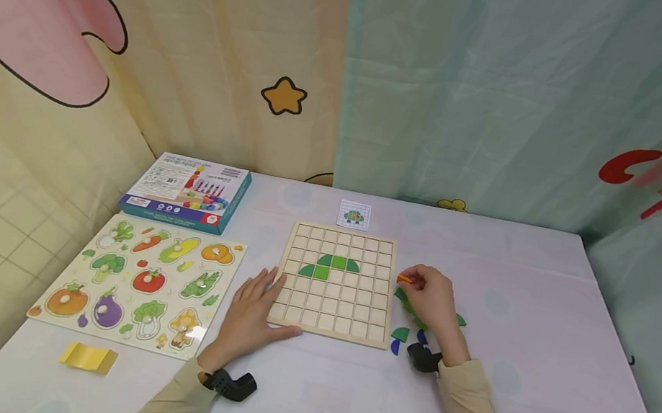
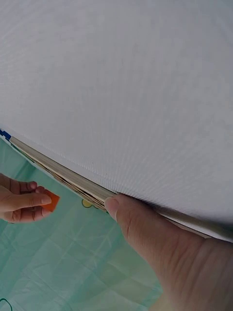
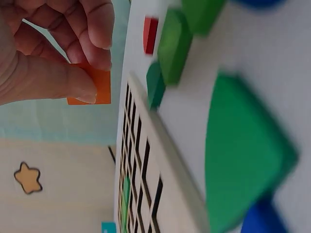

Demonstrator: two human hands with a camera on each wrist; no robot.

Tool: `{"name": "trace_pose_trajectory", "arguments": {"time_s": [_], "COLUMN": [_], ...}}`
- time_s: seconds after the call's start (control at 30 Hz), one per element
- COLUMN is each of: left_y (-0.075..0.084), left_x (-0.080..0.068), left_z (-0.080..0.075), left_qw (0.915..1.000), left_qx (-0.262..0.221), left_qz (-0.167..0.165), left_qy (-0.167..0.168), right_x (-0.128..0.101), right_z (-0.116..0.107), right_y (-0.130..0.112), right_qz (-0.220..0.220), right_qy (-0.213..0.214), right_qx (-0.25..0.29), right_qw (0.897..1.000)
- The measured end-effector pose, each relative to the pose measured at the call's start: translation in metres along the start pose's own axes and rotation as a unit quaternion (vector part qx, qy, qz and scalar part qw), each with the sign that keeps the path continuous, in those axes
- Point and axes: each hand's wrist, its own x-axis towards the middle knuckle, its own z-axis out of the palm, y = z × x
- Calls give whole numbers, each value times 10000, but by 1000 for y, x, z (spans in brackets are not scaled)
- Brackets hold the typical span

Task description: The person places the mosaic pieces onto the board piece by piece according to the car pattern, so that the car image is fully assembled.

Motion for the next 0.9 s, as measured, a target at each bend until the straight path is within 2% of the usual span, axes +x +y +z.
{"name": "trace_pose_trajectory", "arguments": {"time_s": [0.13,0.37,0.6,0.9], "left_y": [-1,0,0,0], "left_x": [0,0,0,0], "left_z": [0,-1,-2,-1], "left_qw": [10000,10000,10000,10000], "left_qx": [15,-12,-30,-14], "left_qz": [10,2,48,-15], "left_qy": [3,-44,29,-81], "right_x": [2,8,17,25], "right_z": [12,31,51,66], "right_y": [-13,-36,-49,-60], "right_qz": [-125,-51,-404,-316], "right_qy": [-253,-698,-806,-975], "right_qx": [107,395,438,351], "right_qw": [9995,9968,9950,9941]}}
